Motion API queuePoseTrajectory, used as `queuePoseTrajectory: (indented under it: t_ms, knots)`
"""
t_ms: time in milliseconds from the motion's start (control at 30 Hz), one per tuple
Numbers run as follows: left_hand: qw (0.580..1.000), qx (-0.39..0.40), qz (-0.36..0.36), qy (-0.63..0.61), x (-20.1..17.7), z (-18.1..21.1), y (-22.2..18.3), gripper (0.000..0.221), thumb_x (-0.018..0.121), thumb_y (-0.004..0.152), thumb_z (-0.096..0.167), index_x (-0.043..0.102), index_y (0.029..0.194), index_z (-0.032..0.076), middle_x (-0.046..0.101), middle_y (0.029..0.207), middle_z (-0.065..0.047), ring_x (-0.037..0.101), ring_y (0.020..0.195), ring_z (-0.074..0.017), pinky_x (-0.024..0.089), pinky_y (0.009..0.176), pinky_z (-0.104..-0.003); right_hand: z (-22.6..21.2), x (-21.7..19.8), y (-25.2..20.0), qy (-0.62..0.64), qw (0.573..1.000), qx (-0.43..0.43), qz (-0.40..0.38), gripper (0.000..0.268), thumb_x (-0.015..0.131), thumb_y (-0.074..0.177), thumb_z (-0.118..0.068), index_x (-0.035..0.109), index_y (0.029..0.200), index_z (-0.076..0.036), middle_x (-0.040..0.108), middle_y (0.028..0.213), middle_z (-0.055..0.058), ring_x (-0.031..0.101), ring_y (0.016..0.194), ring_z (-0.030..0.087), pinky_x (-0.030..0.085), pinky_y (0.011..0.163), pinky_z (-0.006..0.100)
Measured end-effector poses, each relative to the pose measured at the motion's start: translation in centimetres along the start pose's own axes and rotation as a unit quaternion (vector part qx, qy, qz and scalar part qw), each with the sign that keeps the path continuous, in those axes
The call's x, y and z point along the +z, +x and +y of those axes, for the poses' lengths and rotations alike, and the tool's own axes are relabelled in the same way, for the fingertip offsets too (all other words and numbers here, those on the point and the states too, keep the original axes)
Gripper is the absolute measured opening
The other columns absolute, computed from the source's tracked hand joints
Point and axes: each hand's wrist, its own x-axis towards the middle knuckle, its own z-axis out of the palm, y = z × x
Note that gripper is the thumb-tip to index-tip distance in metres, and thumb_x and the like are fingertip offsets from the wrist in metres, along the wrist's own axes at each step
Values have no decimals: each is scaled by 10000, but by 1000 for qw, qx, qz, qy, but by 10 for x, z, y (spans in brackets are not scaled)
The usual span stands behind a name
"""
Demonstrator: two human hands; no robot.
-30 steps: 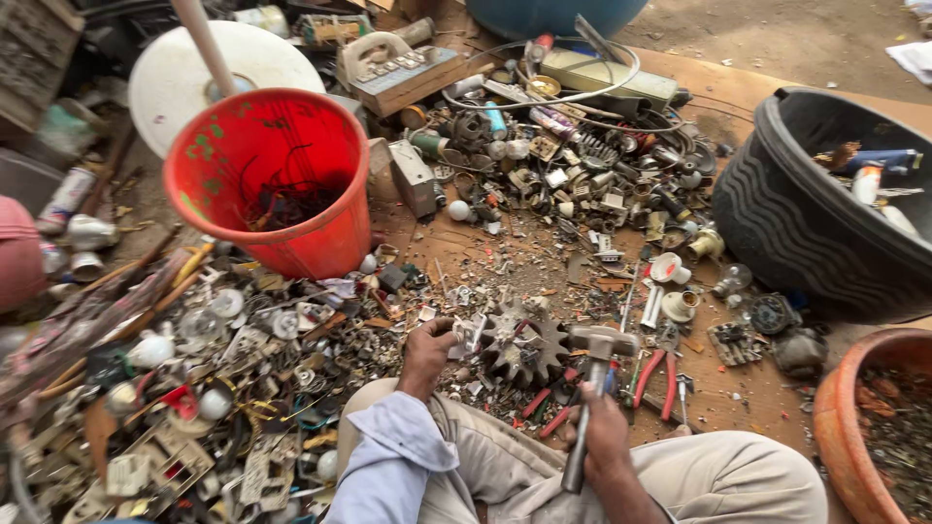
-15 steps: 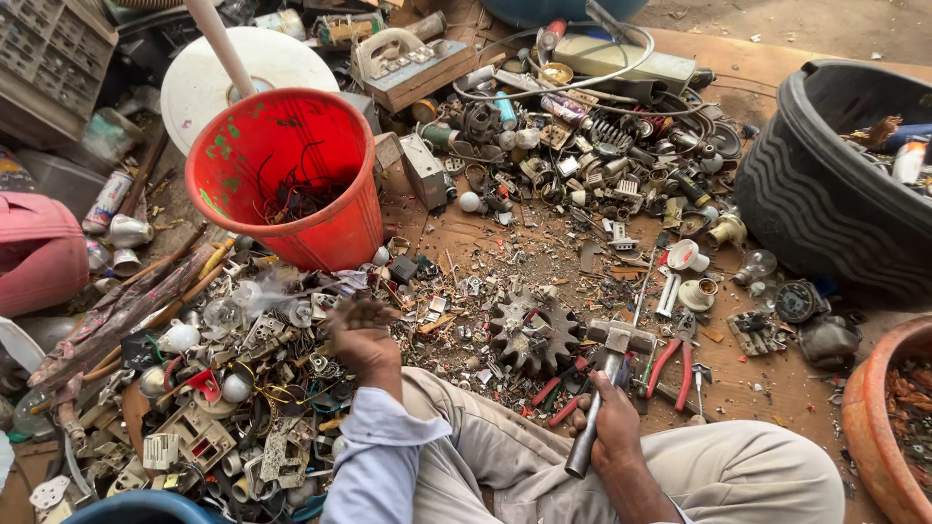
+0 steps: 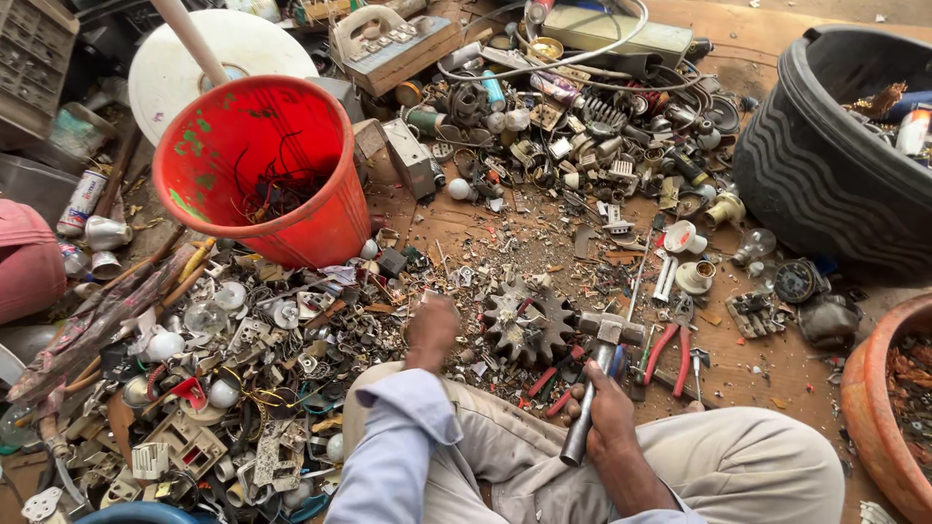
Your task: The person sits on the ground surrounded by scrap metal and uses a hammer to strike a metal gear, breaking off a small piece. They then use pliers to further manipulate and remove a small metal component from the gear.
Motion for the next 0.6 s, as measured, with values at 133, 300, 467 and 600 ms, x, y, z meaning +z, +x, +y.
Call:
queuePoseTrajectory:
  t_ms: [133,300,467,600]
  knots:
    - [778,-29,434,-454,-60,-22,-28,348,552,1006,173,459,1283,-16,623,1113,-147,688,691,-223,607,642,-441,1,-6,-3,18,1000,-6,-19,239,570,1000,-342,527,1058,-114,517,681,44,482,464,165,437,411,366]
    - [913,82,333,-223,-20,-10,-22,214,564,1037,175,626,1099,-20,682,961,-121,682,841,-228,612,726,-418,-3,4,-4,2,1000,16,7,216,571,1002,-317,497,1064,-123,512,686,28,492,476,161,436,414,368]
    - [932,344,111,-5,25,29,-31,216,634,968,199,708,1153,114,705,1061,-129,708,831,-257,604,716,-408,7,4,-3,-4,1000,4,8,259,589,1015,-291,490,1076,-60,528,689,38,489,461,150,421,390,320]
    - [961,275,1,40,41,29,-23,259,601,1032,266,678,1228,115,692,1112,-143,715,847,-249,623,749,-363,4,5,-4,-13,1000,10,14,253,578,1000,-282,499,1114,-70,525,672,36,488,455,146,424,387,317]
